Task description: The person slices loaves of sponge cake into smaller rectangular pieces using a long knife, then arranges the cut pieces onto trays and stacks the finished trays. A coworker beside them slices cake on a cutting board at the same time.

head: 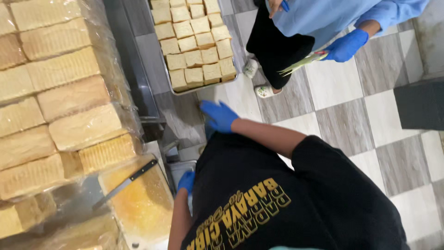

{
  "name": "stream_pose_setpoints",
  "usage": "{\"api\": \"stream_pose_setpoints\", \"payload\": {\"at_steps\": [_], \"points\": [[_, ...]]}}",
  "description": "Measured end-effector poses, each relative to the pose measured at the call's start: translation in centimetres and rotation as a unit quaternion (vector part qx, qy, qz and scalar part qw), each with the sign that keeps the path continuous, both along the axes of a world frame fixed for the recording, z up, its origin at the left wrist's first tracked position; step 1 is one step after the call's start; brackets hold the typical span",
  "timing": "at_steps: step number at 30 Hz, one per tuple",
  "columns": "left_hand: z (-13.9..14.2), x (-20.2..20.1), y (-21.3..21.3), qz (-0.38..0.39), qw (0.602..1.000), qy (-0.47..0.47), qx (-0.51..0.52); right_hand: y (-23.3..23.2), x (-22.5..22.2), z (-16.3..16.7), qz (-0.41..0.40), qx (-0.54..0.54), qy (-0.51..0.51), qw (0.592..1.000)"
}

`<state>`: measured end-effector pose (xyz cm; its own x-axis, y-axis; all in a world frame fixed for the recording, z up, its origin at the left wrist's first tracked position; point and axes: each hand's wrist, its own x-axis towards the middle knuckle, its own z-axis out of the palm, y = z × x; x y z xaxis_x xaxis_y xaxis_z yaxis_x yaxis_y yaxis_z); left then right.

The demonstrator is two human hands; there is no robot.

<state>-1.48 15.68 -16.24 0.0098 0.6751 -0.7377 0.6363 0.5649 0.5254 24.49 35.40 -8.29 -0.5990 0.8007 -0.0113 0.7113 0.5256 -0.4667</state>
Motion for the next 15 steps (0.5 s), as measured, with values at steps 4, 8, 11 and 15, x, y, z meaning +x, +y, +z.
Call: {"api": "stream_pose_setpoints", "payload": {"at_steps": [4,8,11,15], "points": [[0.6,0.7,-0.3,0.08,0.994,-0.08,-0.011,-2.6,-0.6,-1.5,0.049,-0.287,-0.144,0.946],[3.2,1.3,0.7,0.215,0.932,-0.273,-0.103,-1.3,-1.7,-1.5,-0.001,-0.249,-0.043,0.967],[4.6,1.4,0.8,0.266,0.907,-0.312,-0.099,-1.0,-2.2,-1.3,0.018,-0.243,-0.034,0.969],[4.4,0.8,-0.7,0.244,0.942,-0.231,-0.004,-1.3,-3.4,-1.5,0.041,-0.297,-0.103,0.948]]}}
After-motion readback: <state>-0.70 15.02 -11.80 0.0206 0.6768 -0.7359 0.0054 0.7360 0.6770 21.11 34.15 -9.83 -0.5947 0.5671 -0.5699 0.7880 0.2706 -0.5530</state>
